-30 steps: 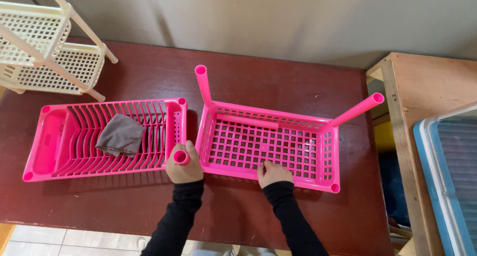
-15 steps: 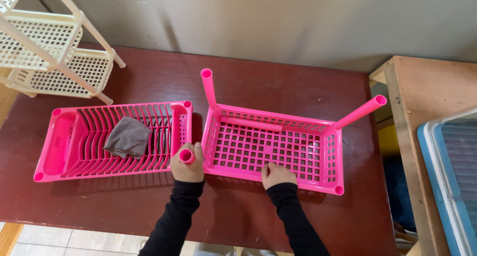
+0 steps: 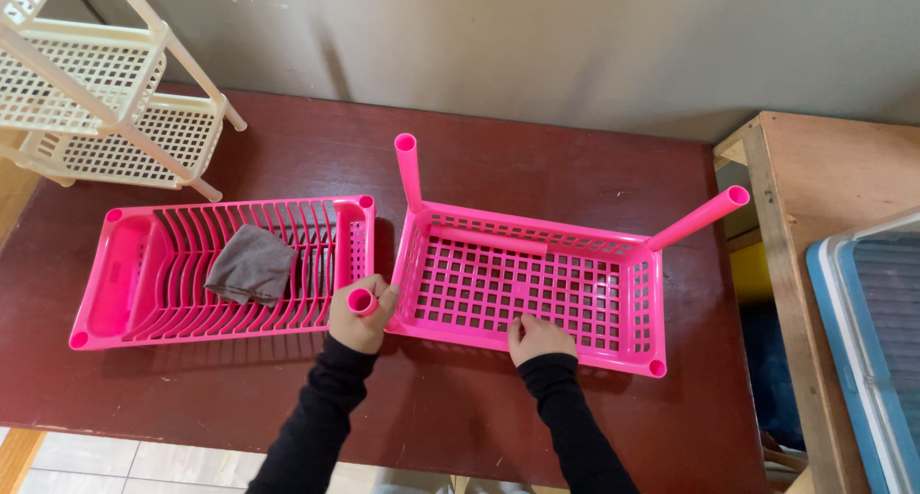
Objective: The person wipes two pink plastic basket halves and their cylindrical legs with a gray cloth on a wooden table. After cleaning, the person inserts the legs into the basket base and begins assembling the structure.
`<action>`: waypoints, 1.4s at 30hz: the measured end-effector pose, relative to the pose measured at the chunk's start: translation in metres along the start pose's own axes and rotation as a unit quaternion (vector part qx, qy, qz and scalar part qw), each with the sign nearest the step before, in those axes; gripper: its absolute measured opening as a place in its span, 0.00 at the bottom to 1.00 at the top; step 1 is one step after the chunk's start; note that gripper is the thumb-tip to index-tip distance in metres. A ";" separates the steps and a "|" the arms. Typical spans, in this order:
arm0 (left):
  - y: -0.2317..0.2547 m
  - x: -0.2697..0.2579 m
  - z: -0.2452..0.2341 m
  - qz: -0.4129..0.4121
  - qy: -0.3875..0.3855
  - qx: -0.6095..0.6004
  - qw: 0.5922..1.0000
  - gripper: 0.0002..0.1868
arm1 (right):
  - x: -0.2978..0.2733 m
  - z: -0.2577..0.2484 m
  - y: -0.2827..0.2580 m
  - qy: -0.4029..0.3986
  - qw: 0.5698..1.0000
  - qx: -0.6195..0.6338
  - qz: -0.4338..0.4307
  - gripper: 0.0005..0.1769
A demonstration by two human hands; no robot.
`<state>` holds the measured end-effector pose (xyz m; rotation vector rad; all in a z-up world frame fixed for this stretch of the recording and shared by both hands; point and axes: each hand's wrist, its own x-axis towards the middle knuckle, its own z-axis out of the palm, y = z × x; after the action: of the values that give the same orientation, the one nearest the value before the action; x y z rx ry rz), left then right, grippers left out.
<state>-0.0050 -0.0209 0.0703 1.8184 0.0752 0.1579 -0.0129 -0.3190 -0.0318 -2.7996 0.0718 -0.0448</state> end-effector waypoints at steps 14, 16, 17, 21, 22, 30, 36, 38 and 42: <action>0.003 0.008 -0.020 -0.063 -0.147 -0.072 0.985 0.16 | 0.005 -0.003 -0.002 -0.026 1.000 -0.009 -0.001 0.16; 0.003 0.009 -0.018 -0.067 -0.153 -0.078 0.983 0.15 | 0.005 -0.005 -0.001 -0.027 1.000 -0.008 0.005 0.16; 0.002 0.009 -0.019 -0.071 -0.155 -0.078 0.982 0.14 | 0.005 -0.004 -0.002 -0.028 1.000 -0.006 0.008 0.16; 0.002 0.016 -0.025 -0.052 -0.208 -0.072 0.974 0.15 | 0.006 -0.006 -0.002 -0.035 0.999 -0.007 0.017 0.16; 0.002 0.015 -0.024 -0.038 -0.197 -0.067 0.977 0.15 | 0.006 -0.007 -0.002 -0.037 0.999 -0.007 0.018 0.16; 0.006 -0.019 0.054 0.031 0.258 0.115 0.959 0.19 | 0.003 -0.005 -0.011 -0.022 0.998 -0.023 0.056 0.15; 0.002 -0.007 0.019 0.018 0.062 -0.012 0.998 0.17 | 0.005 -0.004 -0.009 -0.040 0.997 -0.012 0.064 0.16; -0.002 0.009 -0.012 -0.012 -0.115 -0.060 0.991 0.17 | 0.006 -0.004 -0.004 -0.081 0.994 -0.020 0.074 0.16; 0.000 0.016 -0.023 -0.061 -0.207 -0.084 0.973 0.16 | 0.015 0.000 -0.002 -0.116 0.990 -0.024 0.073 0.16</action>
<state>0.0077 0.0039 0.0767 1.6377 -0.1181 -0.2965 0.0027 -0.3176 -0.0308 -2.8176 0.2224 0.3199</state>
